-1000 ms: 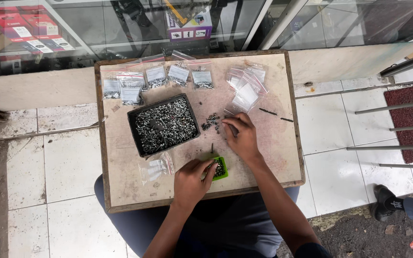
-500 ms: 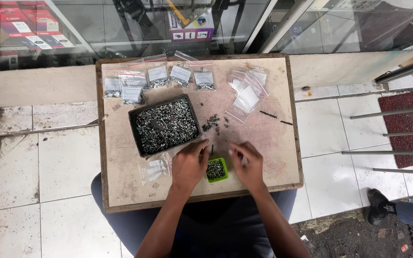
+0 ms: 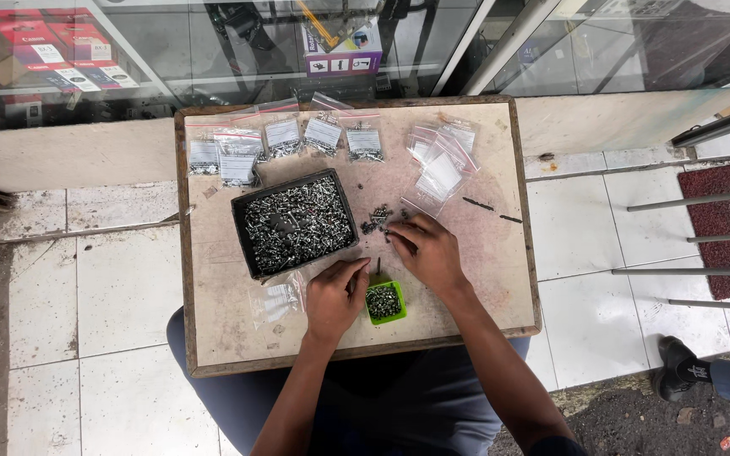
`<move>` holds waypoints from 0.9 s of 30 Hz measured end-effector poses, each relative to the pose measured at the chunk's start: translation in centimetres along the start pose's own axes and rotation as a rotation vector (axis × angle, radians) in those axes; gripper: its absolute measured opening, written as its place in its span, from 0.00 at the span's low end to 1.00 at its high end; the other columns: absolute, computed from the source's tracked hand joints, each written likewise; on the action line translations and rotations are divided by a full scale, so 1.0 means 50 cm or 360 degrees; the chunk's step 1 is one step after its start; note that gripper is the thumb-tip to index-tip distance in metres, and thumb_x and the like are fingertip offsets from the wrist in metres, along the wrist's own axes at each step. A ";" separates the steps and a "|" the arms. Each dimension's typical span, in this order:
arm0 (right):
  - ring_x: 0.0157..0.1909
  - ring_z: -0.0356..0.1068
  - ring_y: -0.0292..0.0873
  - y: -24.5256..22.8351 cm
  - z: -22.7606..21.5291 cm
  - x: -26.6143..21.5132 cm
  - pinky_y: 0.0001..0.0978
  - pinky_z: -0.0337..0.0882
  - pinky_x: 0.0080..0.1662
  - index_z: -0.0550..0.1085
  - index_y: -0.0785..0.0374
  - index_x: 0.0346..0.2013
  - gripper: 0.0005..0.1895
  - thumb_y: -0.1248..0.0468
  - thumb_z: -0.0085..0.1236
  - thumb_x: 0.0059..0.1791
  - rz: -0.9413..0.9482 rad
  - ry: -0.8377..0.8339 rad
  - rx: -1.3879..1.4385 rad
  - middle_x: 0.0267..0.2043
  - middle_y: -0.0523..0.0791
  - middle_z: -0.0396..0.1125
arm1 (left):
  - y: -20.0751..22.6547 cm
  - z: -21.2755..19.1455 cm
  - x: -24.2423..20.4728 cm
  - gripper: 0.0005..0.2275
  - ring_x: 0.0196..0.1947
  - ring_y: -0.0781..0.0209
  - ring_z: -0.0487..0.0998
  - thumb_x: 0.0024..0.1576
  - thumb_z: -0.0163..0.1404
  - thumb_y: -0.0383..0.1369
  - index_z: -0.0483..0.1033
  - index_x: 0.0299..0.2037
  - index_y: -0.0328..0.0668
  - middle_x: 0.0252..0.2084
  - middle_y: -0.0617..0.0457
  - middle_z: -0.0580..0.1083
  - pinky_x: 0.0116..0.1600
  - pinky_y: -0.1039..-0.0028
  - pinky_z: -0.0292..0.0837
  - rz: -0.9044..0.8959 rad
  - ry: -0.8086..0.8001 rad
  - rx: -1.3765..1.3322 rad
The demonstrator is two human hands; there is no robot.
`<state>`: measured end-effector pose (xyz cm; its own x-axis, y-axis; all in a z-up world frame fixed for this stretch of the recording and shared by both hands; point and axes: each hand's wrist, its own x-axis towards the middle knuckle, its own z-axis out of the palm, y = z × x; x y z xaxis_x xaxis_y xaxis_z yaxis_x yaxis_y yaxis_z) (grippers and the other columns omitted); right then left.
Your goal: The person sorts small metal fasteners from a black tray into a green container using their hands. They repeatedly pick up fasteners and place them into the container while seated at a table with pre-packed bags nearby.
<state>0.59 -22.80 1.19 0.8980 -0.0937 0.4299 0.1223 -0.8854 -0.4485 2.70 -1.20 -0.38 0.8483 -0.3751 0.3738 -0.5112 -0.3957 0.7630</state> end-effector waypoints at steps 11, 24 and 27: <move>0.36 0.78 0.43 0.038 0.032 -0.030 0.36 0.79 0.39 0.82 0.53 0.39 0.05 0.65 0.69 0.49 0.0040 0.0059 0.0059 0.33 0.40 0.72 | 0.008 -0.003 -0.008 0.07 0.24 0.60 0.82 0.66 0.54 0.32 0.86 0.47 0.47 0.27 0.54 0.80 0.26 0.71 0.80 0.0048 -0.0011 0.0021; 0.25 0.71 0.40 -0.122 -0.118 -0.128 0.30 0.68 0.27 0.85 0.58 0.41 0.08 0.72 0.66 0.49 0.0232 0.0141 0.0800 0.27 0.42 0.73 | 0.007 0.059 0.056 0.10 0.34 0.56 0.87 0.66 0.53 0.31 0.83 0.54 0.43 0.35 0.48 0.81 0.35 0.69 0.85 0.0081 -0.0473 0.0359; 0.30 0.76 0.50 -0.106 -0.091 -0.097 0.40 0.71 0.29 0.83 0.65 0.46 0.12 0.73 0.66 0.48 0.0224 -0.0062 0.0661 0.33 0.52 0.76 | 0.031 0.049 0.087 0.11 0.37 0.50 0.87 0.66 0.52 0.29 0.81 0.56 0.39 0.37 0.43 0.82 0.36 0.63 0.87 0.0036 -0.0494 0.0387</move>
<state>-6.33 -19.74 5.07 0.9323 -0.1759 0.3159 0.1502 -0.6062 -0.7810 5.26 -5.50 1.10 0.7733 -0.6069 0.1834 -0.5786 -0.5573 0.5954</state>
